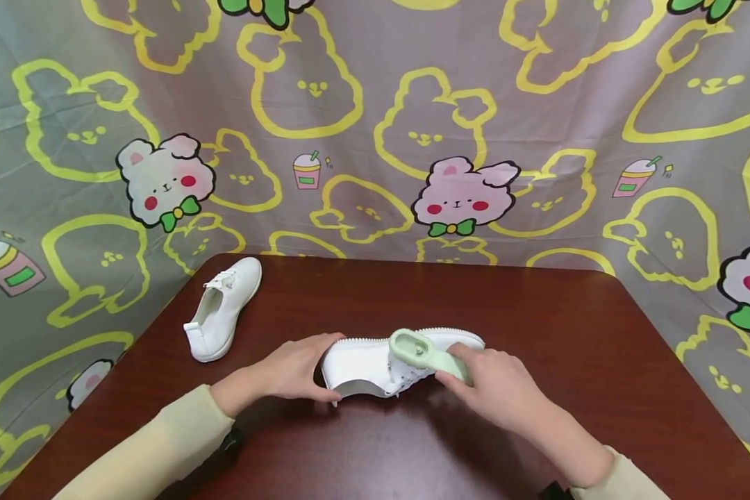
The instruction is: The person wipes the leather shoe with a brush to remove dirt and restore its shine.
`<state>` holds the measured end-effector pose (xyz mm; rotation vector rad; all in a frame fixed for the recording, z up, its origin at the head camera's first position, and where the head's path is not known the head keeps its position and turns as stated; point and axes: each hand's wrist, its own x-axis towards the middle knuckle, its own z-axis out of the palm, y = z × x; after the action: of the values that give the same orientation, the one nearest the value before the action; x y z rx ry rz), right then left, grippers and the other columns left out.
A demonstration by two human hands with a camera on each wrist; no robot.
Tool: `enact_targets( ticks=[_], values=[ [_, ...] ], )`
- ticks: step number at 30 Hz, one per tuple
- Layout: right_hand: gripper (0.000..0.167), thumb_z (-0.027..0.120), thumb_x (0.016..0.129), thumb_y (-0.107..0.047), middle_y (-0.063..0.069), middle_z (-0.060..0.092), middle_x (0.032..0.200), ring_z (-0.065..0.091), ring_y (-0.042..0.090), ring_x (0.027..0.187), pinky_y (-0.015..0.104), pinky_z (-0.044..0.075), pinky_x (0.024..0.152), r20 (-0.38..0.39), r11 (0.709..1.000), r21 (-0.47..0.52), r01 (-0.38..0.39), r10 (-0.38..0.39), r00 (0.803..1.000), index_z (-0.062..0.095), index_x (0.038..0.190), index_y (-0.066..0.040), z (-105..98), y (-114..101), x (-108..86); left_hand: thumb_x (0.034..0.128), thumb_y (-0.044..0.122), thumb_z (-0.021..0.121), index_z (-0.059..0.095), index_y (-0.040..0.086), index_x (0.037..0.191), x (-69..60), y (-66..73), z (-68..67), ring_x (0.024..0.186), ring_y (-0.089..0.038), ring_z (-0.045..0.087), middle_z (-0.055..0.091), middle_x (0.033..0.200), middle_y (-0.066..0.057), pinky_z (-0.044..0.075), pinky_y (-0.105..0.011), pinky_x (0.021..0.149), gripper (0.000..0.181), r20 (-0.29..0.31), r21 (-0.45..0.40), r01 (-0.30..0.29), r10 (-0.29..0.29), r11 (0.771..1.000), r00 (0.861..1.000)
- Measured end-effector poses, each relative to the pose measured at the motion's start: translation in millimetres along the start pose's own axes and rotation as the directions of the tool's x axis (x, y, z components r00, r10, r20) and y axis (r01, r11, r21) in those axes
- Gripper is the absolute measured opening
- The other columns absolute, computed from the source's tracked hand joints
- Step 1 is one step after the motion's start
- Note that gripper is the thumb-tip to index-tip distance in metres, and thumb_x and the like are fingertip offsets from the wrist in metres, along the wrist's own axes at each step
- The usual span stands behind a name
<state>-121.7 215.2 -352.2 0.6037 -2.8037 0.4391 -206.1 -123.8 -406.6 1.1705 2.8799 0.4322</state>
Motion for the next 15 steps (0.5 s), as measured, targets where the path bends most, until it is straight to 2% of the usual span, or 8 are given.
enact_targets(
  ticks=[4, 7, 10, 15],
  values=[
    [0.028, 0.068, 0.090, -0.037, -0.009, 0.040, 0.058, 0.039, 0.012, 0.054, 0.033, 0.032, 0.047, -0.064, 0.994, -0.046, -0.101, 0.098, 0.993, 0.063, 0.105, -0.014, -7, 9, 2.7, 0.0695, 0.063, 0.076, 0.043, 0.013, 0.139, 1.4, -0.2, -2.5, 0.104, -0.012, 0.056, 0.057, 0.122, 0.000, 0.051, -0.035, 0.080, 0.092, 0.005, 0.007, 0.002, -0.002, 1.000, 1.000],
    [0.031, 0.068, 0.090, -0.035, -0.007, 0.045, 0.061, 0.041, 0.013, 0.054, 0.033, 0.032, 0.047, -0.082, 0.991, -0.029, -0.129, 0.127, 0.989, 0.064, 0.109, -0.011, -11, 11, 5.1, 0.0698, 0.064, 0.075, 0.042, 0.012, 0.140, 1.5, 0.2, -2.4, 0.104, -0.013, 0.056, 0.057, 0.122, -0.001, 0.051, -0.035, 0.079, 0.093, 0.004, 0.027, 0.000, 0.000, 1.000, 1.000],
    [0.032, 0.068, 0.090, -0.037, -0.010, 0.050, 0.064, 0.042, 0.010, 0.056, 0.032, 0.033, 0.049, -0.064, 0.996, 0.021, -0.087, 0.088, 0.994, 0.064, 0.110, -0.013, -12, 5, 6.4, 0.0695, 0.064, 0.075, 0.042, 0.010, 0.141, 1.0, 1.0, -0.9, 0.105, -0.014, 0.055, 0.057, 0.123, -0.002, 0.051, -0.036, 0.079, 0.095, 0.002, 0.053, -0.005, 0.005, 0.999, 1.000],
    [0.030, 0.070, 0.089, -0.041, -0.020, 0.057, 0.075, 0.043, 0.002, 0.059, 0.027, 0.037, 0.053, -0.006, 0.996, 0.060, 0.062, -0.061, 0.998, 0.066, 0.108, -0.019, -4, -6, 3.3, 0.0677, 0.063, 0.077, 0.041, 0.009, 0.141, 0.5, 1.6, 1.8, 0.103, -0.015, 0.055, 0.057, 0.120, -0.002, 0.052, -0.035, 0.073, 0.098, -0.001, 0.102, -0.021, 0.021, 0.995, 1.000]
  ],
)
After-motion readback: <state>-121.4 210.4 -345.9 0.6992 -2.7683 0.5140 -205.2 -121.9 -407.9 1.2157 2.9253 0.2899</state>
